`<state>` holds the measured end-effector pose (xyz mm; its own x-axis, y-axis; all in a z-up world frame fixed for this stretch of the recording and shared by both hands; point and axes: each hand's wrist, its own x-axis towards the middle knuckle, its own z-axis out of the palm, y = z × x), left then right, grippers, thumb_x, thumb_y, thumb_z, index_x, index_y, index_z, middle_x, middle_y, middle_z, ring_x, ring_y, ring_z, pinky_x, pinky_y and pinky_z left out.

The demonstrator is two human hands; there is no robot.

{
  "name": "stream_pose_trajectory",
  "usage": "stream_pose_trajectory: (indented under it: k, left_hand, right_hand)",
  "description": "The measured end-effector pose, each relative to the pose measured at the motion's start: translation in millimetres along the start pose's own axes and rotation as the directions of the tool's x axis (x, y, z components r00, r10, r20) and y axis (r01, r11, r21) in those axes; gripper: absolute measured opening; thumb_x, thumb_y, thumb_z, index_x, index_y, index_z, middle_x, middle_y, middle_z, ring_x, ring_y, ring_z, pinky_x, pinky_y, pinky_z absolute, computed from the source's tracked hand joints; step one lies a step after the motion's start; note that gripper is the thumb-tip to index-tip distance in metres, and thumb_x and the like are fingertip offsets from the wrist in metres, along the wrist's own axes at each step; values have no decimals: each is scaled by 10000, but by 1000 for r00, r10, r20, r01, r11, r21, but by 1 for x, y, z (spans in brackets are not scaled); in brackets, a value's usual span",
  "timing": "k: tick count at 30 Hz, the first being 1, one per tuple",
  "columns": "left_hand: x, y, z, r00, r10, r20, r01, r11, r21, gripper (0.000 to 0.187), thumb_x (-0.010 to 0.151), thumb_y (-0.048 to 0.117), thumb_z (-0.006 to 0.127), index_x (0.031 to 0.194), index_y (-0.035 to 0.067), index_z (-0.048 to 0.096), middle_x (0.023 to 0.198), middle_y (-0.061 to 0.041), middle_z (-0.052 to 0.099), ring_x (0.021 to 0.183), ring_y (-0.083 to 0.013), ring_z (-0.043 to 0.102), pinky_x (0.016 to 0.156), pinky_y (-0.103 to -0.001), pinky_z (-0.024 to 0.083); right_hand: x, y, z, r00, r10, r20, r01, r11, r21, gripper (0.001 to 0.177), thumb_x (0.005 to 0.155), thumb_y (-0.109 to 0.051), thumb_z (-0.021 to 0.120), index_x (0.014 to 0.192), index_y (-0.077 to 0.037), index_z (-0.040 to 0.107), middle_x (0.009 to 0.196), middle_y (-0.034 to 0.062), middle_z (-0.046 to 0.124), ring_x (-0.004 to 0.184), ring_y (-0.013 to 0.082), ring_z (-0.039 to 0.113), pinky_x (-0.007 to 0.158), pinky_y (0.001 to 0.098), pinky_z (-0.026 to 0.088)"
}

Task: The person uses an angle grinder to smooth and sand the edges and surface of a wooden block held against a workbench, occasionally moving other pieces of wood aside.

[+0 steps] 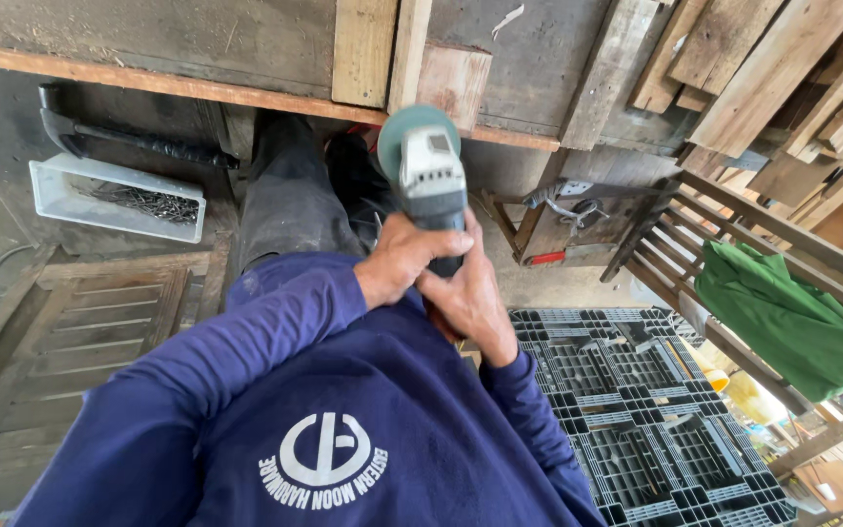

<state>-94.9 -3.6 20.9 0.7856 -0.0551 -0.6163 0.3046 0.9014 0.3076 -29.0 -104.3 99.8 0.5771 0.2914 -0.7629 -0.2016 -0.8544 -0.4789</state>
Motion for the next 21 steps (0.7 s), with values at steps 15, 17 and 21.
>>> stream_pose_trajectory:
  k: [15,17,21]
  left_hand:
    - [110,107,12,998,-57,-12,57,998,37,389,754,193,809,1061,-28,717,963,-128,757,851,-208,737,805,-363,610]
    - [124,120,12,999,-36,8,35,998,55,399,756,205,817,1063,-27,715,970,-125,751,858,-207,727,806,-366,604]
    - [135,139,10,999,-31,32,27,994,103,412,756,231,813,1070,-18,719,978,-126,751,864,-206,726,805,-366,602]
  right_hand:
    - [102,-80,-37,969,-233,-85,242,962,128,988,797,-208,765,1596,-12,216,1369,161,550,1234,231,580,1026,365,521]
    - [116,-89,-40,960,-255,-113,265,960,86,950,816,-202,771,1589,-9,253,1386,161,548,1259,231,578,1048,368,512]
    - [127,-100,-42,955,-263,-135,280,951,128,916,828,-193,752,1588,-5,278,1383,168,560,1256,231,579,1061,369,513]
